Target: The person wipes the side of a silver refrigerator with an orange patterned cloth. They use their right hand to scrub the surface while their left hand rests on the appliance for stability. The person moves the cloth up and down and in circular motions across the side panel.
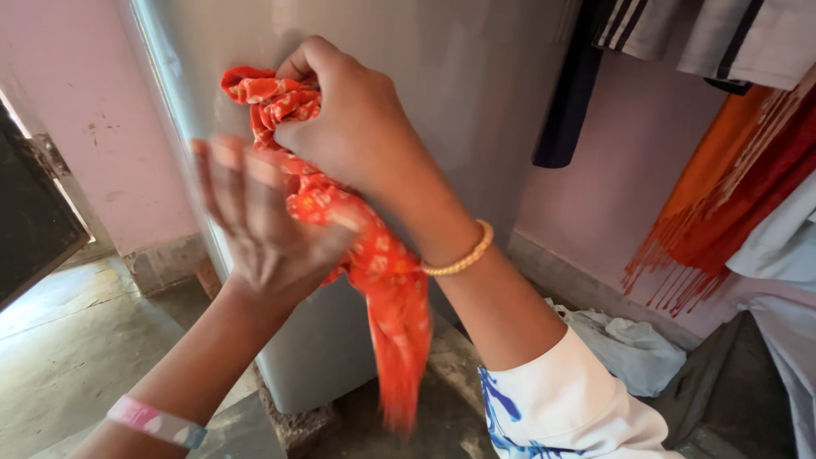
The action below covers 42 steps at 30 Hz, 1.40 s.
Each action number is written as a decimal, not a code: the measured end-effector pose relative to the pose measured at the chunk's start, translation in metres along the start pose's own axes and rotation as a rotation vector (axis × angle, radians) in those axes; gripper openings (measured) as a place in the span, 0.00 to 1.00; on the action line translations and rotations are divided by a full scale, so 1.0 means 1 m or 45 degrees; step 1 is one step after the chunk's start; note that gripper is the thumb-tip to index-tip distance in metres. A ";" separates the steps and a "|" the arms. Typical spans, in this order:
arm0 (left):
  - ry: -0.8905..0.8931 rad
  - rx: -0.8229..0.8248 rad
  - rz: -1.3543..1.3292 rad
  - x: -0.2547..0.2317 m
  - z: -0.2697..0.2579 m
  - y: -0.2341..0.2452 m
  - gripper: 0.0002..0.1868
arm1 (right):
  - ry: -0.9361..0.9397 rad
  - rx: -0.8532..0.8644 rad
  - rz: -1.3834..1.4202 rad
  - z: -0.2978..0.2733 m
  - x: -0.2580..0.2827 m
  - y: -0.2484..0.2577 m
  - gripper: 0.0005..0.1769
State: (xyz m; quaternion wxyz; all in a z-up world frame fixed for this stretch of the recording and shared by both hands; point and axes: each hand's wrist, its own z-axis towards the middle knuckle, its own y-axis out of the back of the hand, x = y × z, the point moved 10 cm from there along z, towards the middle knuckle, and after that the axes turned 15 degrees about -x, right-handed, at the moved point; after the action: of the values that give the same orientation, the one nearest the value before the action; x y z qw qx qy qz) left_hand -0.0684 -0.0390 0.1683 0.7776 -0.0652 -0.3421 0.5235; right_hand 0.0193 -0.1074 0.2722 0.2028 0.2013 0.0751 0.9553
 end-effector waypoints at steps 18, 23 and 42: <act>0.407 0.572 0.067 0.018 0.027 -0.044 0.23 | -0.485 0.916 0.110 -0.037 -0.031 0.036 0.27; 0.418 0.553 0.158 0.015 0.028 -0.049 0.24 | -0.651 0.971 -0.215 -0.052 -0.040 0.033 0.25; 0.703 0.154 -0.326 0.048 0.006 0.018 0.37 | -1.110 0.852 1.515 -0.039 -0.015 -0.015 0.35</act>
State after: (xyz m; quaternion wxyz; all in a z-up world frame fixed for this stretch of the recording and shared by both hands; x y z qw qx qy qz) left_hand -0.0756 0.0083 0.1869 0.9032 -0.1150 -0.0915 0.4033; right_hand 0.0216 -0.1025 0.2281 -0.3994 0.6119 0.1514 0.6657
